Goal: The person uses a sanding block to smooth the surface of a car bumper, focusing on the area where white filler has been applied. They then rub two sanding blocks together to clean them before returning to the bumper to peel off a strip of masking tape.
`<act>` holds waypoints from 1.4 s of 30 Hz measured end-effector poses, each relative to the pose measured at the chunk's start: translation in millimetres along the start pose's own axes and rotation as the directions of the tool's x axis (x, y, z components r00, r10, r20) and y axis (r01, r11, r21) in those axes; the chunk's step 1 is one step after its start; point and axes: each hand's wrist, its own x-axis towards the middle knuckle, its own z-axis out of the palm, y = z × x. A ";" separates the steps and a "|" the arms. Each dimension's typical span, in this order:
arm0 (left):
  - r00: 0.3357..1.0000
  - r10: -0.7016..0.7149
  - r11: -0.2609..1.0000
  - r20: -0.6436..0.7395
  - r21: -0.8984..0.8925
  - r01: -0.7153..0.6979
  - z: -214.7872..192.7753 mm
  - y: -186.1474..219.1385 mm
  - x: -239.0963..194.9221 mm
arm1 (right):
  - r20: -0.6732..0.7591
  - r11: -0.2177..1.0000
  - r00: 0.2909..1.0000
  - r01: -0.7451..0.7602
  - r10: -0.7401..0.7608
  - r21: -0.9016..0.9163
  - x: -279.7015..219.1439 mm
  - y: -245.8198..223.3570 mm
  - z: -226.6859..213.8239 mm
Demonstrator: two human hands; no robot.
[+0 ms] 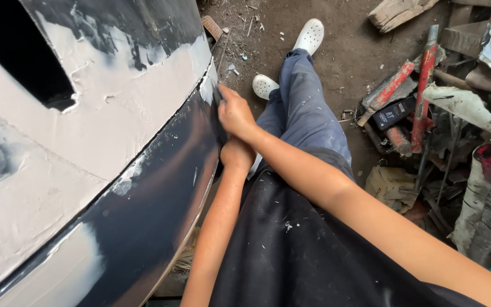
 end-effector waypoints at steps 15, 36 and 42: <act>0.986 0.017 0.992 -0.167 -0.123 -0.038 -14.5 -4.2 -10.6 | 0.117 0.920 0.917 -0.365 0.382 -0.145 40.6 78.2 40.3; 0.998 0.034 0.997 -0.054 -0.065 -0.037 -31.2 21.1 21.3 | 0.151 0.851 0.838 -0.517 0.525 -0.093 102.6 112.9 51.9; 0.998 0.015 0.996 -0.060 -0.091 -0.020 -21.5 26.6 39.9 | 0.104 0.876 0.871 -0.483 0.480 0.004 102.7 130.1 55.2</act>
